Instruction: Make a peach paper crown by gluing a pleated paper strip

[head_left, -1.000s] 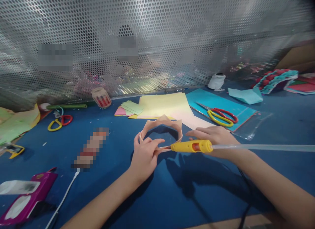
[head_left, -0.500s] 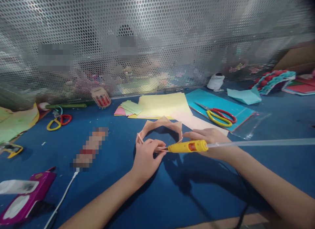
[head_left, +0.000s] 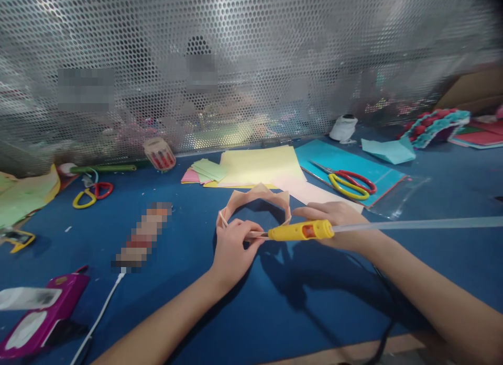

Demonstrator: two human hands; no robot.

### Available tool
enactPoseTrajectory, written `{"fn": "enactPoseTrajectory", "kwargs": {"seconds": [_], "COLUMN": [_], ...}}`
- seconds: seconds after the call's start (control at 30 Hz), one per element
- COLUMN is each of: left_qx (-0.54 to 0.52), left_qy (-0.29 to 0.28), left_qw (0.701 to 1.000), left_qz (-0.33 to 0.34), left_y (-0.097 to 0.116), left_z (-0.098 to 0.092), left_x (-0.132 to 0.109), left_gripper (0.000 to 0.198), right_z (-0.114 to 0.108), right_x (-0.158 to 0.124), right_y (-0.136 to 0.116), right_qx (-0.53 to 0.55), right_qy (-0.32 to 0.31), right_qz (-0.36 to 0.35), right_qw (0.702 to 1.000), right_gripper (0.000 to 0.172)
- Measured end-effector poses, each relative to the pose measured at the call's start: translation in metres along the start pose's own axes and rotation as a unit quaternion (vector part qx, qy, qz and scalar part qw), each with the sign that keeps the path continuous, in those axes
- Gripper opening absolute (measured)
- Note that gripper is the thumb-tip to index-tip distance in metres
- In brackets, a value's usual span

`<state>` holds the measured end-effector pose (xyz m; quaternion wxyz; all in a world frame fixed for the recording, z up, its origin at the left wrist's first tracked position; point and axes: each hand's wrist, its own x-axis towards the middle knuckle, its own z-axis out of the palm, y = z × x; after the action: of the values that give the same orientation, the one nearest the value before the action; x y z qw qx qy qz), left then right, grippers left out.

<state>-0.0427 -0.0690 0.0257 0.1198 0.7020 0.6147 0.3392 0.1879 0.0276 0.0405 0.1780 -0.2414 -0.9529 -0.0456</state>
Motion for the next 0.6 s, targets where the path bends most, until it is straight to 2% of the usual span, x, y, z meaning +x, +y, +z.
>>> {"fn": "enactPoseTrajectory", "kwargs": {"seconds": [0.33,0.6], "left_qx": [0.010,0.004], "left_qy": [0.004,0.006], "left_qw": [1.000,1.000], "left_qz": [0.002,0.008], "left_y": [0.000,-0.003], "left_z": [0.001,0.003], "left_x": [0.001,0.001], "left_gripper": [0.002,0.008], "right_z": [-0.012,-0.022], "right_x": [0.000,0.000], "right_y": [0.002,0.000], "right_qx": [-0.016,-0.001], "right_qy": [-0.013,-0.064], "right_qz": [-0.021,-0.011], "right_qw": [1.000,0.998], "right_gripper": [0.022,0.020]}}
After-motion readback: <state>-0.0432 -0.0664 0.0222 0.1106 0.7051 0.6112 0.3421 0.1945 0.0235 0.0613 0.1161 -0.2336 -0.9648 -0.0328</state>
